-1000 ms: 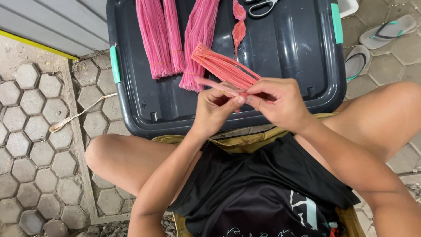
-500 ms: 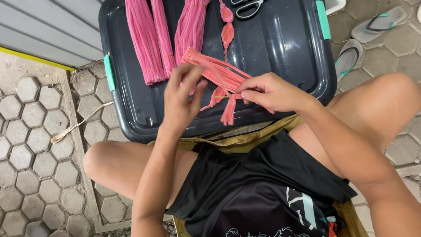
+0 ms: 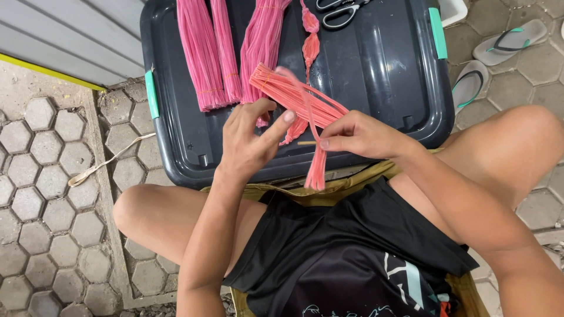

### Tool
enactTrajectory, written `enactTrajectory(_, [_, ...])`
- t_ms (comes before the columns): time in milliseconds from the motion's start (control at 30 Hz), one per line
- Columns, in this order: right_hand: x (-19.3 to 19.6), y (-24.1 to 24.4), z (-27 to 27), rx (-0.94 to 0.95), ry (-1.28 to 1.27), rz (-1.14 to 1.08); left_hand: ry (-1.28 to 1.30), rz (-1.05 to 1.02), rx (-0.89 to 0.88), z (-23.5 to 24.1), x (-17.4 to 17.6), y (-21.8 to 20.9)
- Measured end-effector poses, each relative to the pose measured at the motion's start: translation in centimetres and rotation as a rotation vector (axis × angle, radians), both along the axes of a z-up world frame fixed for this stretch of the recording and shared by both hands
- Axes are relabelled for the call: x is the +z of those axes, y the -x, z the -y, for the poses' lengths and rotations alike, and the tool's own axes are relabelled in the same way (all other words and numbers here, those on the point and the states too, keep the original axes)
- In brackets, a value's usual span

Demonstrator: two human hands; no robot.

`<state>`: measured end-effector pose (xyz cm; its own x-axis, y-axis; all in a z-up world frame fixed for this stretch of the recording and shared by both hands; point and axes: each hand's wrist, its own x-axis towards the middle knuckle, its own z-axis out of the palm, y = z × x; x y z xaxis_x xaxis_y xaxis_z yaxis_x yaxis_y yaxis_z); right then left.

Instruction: The person sits cross-legged and braids pink plastic strips into a cord using a thin wooden stick to guide and tighten the strands. They repeatedly pull, twist, and adjust the strips to form a continuous braided length.

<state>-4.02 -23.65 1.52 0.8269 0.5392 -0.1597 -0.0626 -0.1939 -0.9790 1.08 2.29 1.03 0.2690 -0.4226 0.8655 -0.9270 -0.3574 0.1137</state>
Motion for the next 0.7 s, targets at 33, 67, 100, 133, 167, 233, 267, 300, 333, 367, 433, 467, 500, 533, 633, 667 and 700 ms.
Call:
enactTrajectory(33, [-0.8,0.0,0.1,0.000,0.000,-0.001,0.000,-0.001,0.000,-0.1,0.1,-0.1])
enactTrajectory(67, [-1.7,0.0,0.3,0.045,-0.008,-0.052,0.006,0.033,0.038,-0.1,0.2,-0.2])
enactTrajectory(100, [-2.5,0.0,0.4,0.090,-0.015,-0.102,0.012,0.068,0.075,-0.2,0.3,-0.3])
enactTrajectory(133, [-2.4,0.2,0.3,0.092,-0.015,-0.102,0.012,0.068,0.077,-0.2,0.6,-0.3])
enactTrajectory(167, [-2.3,0.3,0.1,0.129,-0.017,-0.110,-0.008,0.069,0.138,-0.3,0.9,-0.3])
enactTrajectory(233, [-0.9,0.6,-0.4,0.170,-0.018,-0.117,-0.028,0.071,0.202,-0.5,1.2,-0.4])
enactTrajectory(267, [0.4,0.7,-0.8,0.217,-0.016,-0.112,-0.053,0.056,0.214,-0.7,1.3,-0.5])
enactTrajectory(300, [1.6,0.8,-1.1,0.265,-0.014,-0.106,-0.078,0.040,0.225,-0.8,1.4,-0.6])
enactTrajectory(333, [2.1,1.1,-1.2,0.266,-0.013,-0.108,-0.076,0.039,0.226,-0.8,1.4,-0.5])
enactTrajectory(367, [2.6,1.3,-1.4,0.271,-0.037,-0.056,-0.081,0.026,0.223,-0.7,1.5,-0.5])
enactTrajectory(433, [3.4,1.4,-1.7,0.282,-0.064,-0.002,-0.088,0.017,0.225,-0.7,1.4,-0.5])
enactTrajectory(467, [3.7,1.5,-1.7,0.231,-0.092,0.151,-0.148,-0.032,0.263,-0.6,1.2,-0.4])
enactTrajectory(500, [4.0,1.7,-1.7,0.180,-0.119,0.303,-0.208,-0.081,0.301,-0.4,1.0,-0.3])
enactTrajectory(533, [4.4,1.7,-1.4,0.181,-0.120,0.303,-0.208,-0.080,0.302,-0.3,0.4,-0.1])
enactTrajectory(633, [5.7,1.7,-0.4,0.003,0.113,0.631,-0.375,-0.173,0.360,0.2,-1.1,0.7])
enactTrajectory(667, [6.2,1.6,0.2,-0.114,0.365,0.873,-0.463,-0.286,0.319,0.6,-1.4,1.2])
enactTrajectory(700, [6.6,1.6,0.8,-0.234,0.621,1.108,-0.550,-0.399,0.277,1.1,-1.7,1.6])
